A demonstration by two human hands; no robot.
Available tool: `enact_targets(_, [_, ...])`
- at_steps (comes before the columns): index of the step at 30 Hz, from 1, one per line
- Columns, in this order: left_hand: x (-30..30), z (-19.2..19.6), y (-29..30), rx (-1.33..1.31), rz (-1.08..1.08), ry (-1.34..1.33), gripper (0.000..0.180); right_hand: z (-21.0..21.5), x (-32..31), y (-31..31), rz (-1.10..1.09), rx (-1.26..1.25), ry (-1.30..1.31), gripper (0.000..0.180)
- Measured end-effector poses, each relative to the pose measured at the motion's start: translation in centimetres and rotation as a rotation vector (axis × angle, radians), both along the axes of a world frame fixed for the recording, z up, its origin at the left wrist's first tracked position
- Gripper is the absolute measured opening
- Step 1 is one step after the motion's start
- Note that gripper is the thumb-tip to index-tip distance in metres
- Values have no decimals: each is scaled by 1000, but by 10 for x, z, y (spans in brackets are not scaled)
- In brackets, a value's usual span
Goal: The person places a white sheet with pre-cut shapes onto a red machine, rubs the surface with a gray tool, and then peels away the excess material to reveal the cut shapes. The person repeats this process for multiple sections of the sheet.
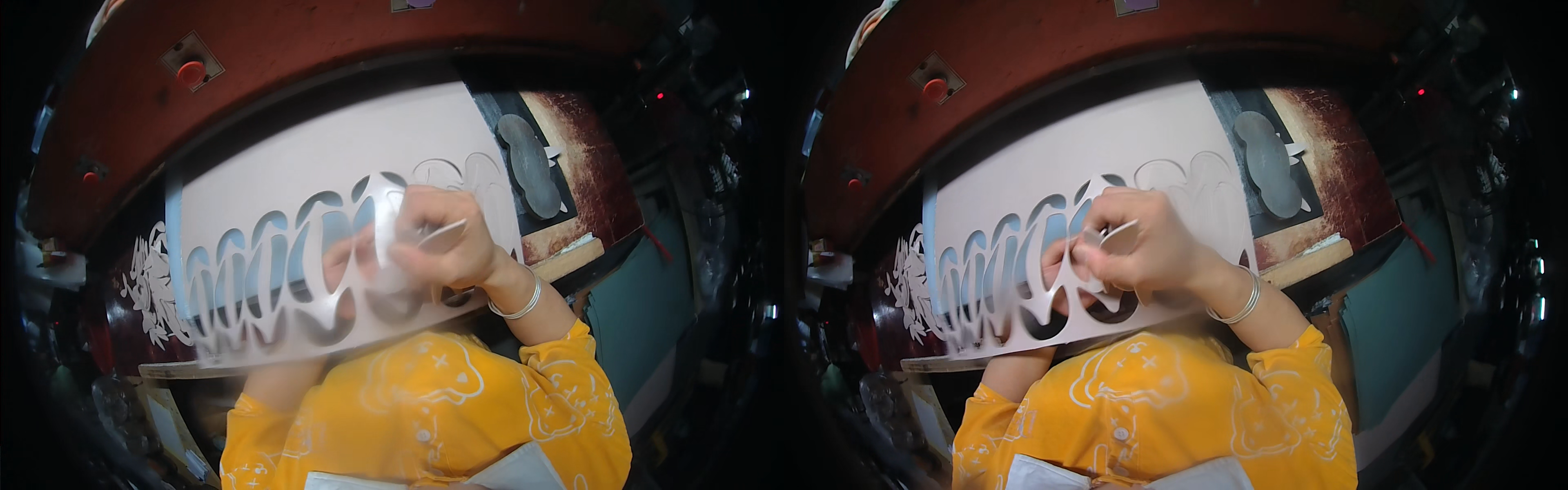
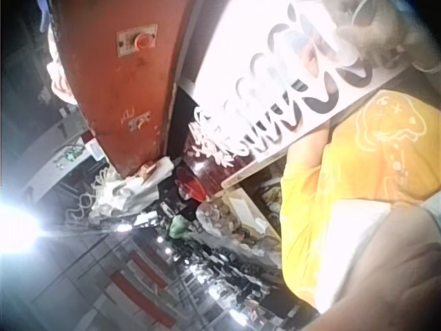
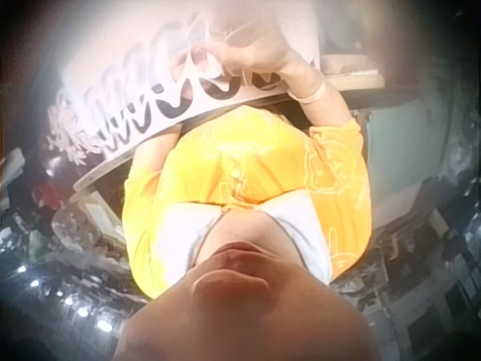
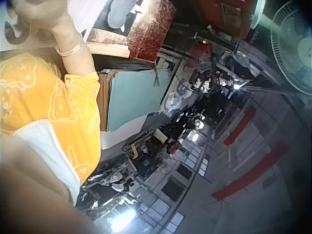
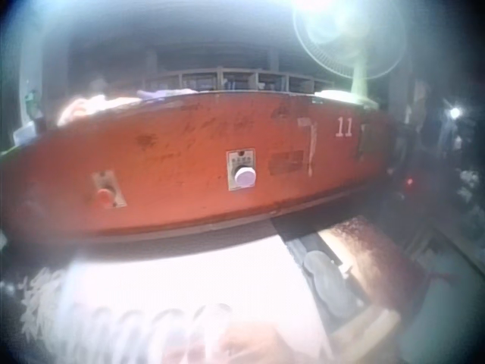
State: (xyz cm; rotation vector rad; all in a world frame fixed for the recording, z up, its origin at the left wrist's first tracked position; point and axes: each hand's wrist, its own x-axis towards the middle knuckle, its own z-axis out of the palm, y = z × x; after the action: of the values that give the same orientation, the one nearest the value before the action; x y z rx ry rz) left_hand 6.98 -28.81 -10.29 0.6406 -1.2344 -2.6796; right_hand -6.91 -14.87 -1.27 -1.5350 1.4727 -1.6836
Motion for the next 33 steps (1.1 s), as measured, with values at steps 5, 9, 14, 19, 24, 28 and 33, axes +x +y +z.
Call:
enact_targets(5, [-24, 6, 2, -83, -95, -22, 27, -17, 47, -18, 155, -251, 668, 17])
enact_targets(9, [-34, 11, 5, -156, -152, -56, 28, -22, 129, -24, 445, -441, 323, 28])
enact_targets(14, [-40, 12, 3, -223, -203, -92, 29, 4, 92, -5, 111, -262, 248, 17])
enact_targets(19, [-51, -2, 1, -270, -204, -63, 31, 7, -25, 9, -394, 361, -168, 36])
enact_targets(24, [-54, -8, 10, -101, -44, -23, 33, -31, -27, 3, -604, 308, 137, 32])
enact_targets(28, [-62, -13, 29, 509, 172, 303, 30, -29, -64, 44, -471, -324, -402, 28])
enact_targets(33, [-80, -23, 50, 844, 40, 608, 39, -13, -108, 65, -232, -103, -702, 26])
